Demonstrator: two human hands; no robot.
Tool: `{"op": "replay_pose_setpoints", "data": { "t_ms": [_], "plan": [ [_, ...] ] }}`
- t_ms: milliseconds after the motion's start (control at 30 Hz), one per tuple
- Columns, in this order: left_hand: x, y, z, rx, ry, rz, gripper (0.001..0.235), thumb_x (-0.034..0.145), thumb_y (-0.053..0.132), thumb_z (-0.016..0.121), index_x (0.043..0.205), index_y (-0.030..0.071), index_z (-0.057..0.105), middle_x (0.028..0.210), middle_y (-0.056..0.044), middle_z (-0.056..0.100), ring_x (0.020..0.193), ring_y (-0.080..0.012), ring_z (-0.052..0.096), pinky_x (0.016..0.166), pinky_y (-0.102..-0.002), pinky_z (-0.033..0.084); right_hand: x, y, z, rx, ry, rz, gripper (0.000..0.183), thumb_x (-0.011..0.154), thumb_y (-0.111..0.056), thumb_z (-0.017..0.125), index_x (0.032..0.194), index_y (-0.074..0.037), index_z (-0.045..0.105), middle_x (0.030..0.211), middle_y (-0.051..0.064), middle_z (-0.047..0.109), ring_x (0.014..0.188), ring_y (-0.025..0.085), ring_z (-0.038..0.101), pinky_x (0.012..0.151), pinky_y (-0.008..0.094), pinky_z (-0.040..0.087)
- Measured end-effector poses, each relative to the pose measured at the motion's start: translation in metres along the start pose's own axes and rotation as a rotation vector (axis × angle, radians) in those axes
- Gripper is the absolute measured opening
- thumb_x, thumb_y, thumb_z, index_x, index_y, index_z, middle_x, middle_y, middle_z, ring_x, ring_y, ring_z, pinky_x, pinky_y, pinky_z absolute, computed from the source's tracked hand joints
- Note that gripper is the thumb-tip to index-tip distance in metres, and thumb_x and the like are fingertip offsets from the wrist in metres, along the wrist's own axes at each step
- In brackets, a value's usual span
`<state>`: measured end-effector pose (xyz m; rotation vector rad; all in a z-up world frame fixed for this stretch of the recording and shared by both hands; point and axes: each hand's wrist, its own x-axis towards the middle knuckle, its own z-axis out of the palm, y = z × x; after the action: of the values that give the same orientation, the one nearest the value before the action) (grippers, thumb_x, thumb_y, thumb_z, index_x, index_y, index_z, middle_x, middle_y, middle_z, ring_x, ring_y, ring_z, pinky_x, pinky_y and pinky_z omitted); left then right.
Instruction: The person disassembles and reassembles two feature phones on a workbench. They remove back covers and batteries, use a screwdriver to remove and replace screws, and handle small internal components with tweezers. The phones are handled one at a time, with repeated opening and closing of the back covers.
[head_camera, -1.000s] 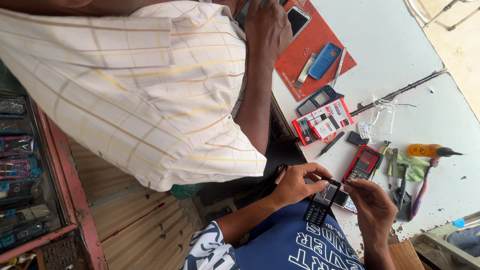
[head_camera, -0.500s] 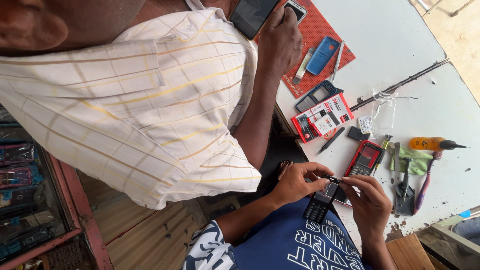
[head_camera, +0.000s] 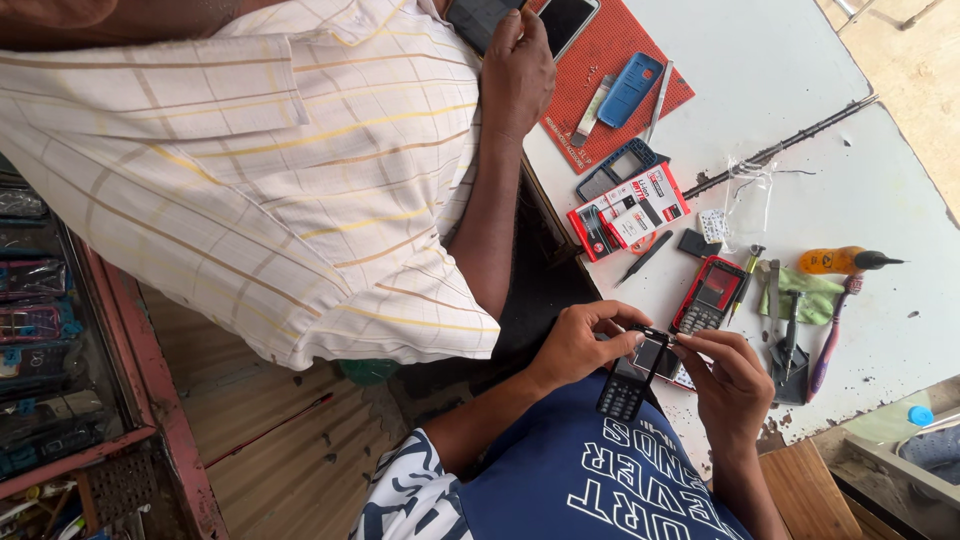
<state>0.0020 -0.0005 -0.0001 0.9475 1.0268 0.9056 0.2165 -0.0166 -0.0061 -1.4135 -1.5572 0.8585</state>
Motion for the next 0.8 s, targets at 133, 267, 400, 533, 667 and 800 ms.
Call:
{"op": "replay_pose_setpoints", "data": {
  "t_ms": [133, 267, 400, 533, 667, 800],
  "plan": [
    [0.000, 0.000, 0.003, 0.001, 0.028, 0.018, 0.027, 0.096, 0.010, 0.070, 0.122, 0.004, 0.072, 0.093, -0.006, 0.076, 0.082, -0.0076, 0.073, 0.060, -0.020, 0.059, -0.001, 0.000, -0.009, -0.007, 0.017, -0.035, 0.023, 0.087, 0.003, 0.081, 0.107, -0.007, 0.077, 0.104, 0.000, 0.070, 0.066, -0.002, 0.040, 0.054, 0.019, 0.027],
    [-0.004, 0.000, 0.006, -0.003, 0.047, 0.072, 0.025, 0.096, 0.008, 0.069, 0.121, 0.003, 0.072, 0.100, -0.005, 0.076, 0.084, -0.0080, 0.074, 0.058, -0.019, 0.056, -0.003, -0.002, -0.015, -0.013, 0.029, -0.058, 0.023, 0.088, 0.003, 0.081, 0.107, -0.008, 0.076, 0.105, 0.000, 0.069, 0.064, -0.002, 0.038, 0.054, 0.019, 0.027],
    [-0.008, -0.006, 0.011, -0.023, 0.025, 0.148, 0.023, 0.099, 0.005, 0.068, 0.121, 0.003, 0.074, 0.103, -0.007, 0.077, 0.085, -0.0086, 0.074, 0.061, -0.017, 0.054, -0.011, -0.003, -0.020, -0.021, 0.041, -0.048, 0.023, 0.088, 0.002, 0.081, 0.108, -0.008, 0.077, 0.105, 0.000, 0.069, 0.065, -0.002, 0.037, 0.055, 0.019, 0.027],
    [-0.013, -0.010, 0.017, 0.001, 0.033, 0.128, 0.023, 0.099, 0.005, 0.066, 0.120, 0.002, 0.075, 0.102, -0.008, 0.078, 0.084, -0.0085, 0.074, 0.059, -0.016, 0.054, -0.016, -0.001, -0.023, 0.018, 0.051, -0.042, 0.023, 0.089, 0.003, 0.080, 0.109, -0.008, 0.077, 0.107, -0.001, 0.070, 0.066, -0.002, 0.037, 0.056, 0.018, 0.026],
    [-0.015, -0.012, 0.019, 0.012, 0.035, 0.144, 0.024, 0.099, 0.005, 0.065, 0.121, 0.002, 0.073, 0.102, -0.008, 0.078, 0.083, -0.0079, 0.074, 0.059, -0.016, 0.054, -0.019, 0.000, -0.027, -0.008, 0.044, -0.064, 0.024, 0.088, 0.003, 0.080, 0.110, -0.008, 0.077, 0.105, -0.001, 0.069, 0.065, -0.002, 0.037, 0.055, 0.018, 0.027],
    [-0.016, -0.016, 0.020, 0.017, 0.051, 0.126, 0.026, 0.102, 0.006, 0.060, 0.124, 0.002, 0.074, 0.092, -0.009, 0.078, 0.077, -0.0078, 0.072, 0.058, -0.016, 0.053, -0.021, -0.001, -0.030, 0.024, 0.038, -0.065, 0.023, 0.090, 0.005, 0.078, 0.110, -0.006, 0.076, 0.106, 0.000, 0.069, 0.066, -0.002, 0.040, 0.055, 0.018, 0.027]
  ]
}}
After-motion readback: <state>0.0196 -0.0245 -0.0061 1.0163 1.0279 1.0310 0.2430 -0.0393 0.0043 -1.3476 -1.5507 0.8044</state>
